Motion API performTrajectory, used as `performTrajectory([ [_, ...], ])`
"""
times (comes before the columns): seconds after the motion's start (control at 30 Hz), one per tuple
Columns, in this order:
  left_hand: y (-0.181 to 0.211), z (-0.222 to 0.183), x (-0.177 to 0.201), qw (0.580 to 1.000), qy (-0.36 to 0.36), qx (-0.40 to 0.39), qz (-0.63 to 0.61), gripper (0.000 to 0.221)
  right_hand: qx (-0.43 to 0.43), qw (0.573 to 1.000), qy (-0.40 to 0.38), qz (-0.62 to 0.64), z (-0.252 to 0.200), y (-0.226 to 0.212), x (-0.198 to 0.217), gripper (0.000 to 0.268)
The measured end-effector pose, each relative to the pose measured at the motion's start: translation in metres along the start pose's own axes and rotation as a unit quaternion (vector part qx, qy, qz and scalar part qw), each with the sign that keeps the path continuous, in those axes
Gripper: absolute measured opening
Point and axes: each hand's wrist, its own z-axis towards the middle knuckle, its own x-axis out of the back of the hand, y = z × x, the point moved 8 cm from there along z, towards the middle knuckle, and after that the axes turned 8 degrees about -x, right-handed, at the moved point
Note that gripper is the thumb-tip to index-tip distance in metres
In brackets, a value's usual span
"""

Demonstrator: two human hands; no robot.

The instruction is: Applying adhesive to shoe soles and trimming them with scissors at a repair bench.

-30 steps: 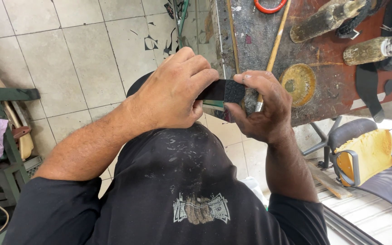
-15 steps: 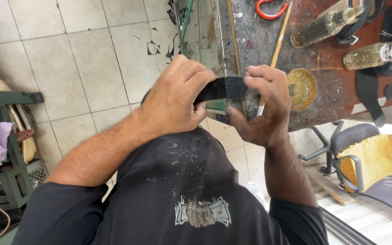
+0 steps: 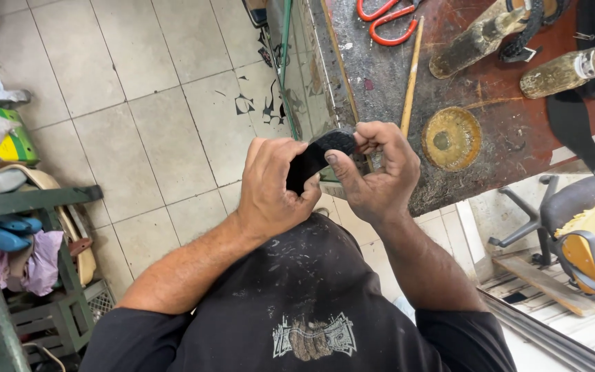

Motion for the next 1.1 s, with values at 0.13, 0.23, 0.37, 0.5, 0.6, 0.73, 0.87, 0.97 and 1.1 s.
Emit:
performTrajectory([
  [0.13,0.001,-0.002,0.000,1.000,0.009,0.006,-0.003,0.040,-0.021,1.000,-0.004,0.006,0.000,0.004,-0.002,0.038],
  [0.23,0.002,-0.002,0.001,1.000,0.010,0.010,-0.001,0.040,-0.025,1.000,-0.009,0.006,0.002,0.002,-0.004,0.033],
  [0.37,0.002,-0.003,-0.001,1.000,0.008,0.012,-0.012,0.041,-0.043,0.999,-0.014,0.021,0.004,0.001,-0.006,0.025],
  [0.5,-0.001,-0.007,-0.004,1.000,0.000,0.018,-0.012,0.042,-0.062,0.998,-0.025,0.016,0.005,0.003,-0.008,0.017],
  [0.6,-0.001,-0.011,-0.006,1.000,-0.006,0.016,-0.009,0.042,-0.068,0.997,-0.032,0.016,0.004,0.009,-0.007,0.017],
  [0.73,-0.001,-0.014,-0.009,1.000,-0.020,0.021,-0.010,0.043,-0.094,0.994,-0.056,0.020,0.005,0.014,-0.006,0.016],
  [0.87,0.000,-0.016,-0.012,0.999,-0.033,0.017,-0.007,0.046,-0.150,0.984,-0.089,0.045,0.008,0.022,-0.005,0.016],
  [0.97,0.000,-0.019,-0.013,0.999,-0.037,0.010,-0.005,0.048,-0.188,0.974,-0.120,0.048,0.009,0.026,-0.006,0.018],
  [1.1,0.001,-0.021,-0.014,0.999,-0.051,0.001,-0.009,0.051,-0.245,0.957,-0.152,0.045,0.005,0.037,-0.008,0.021],
])
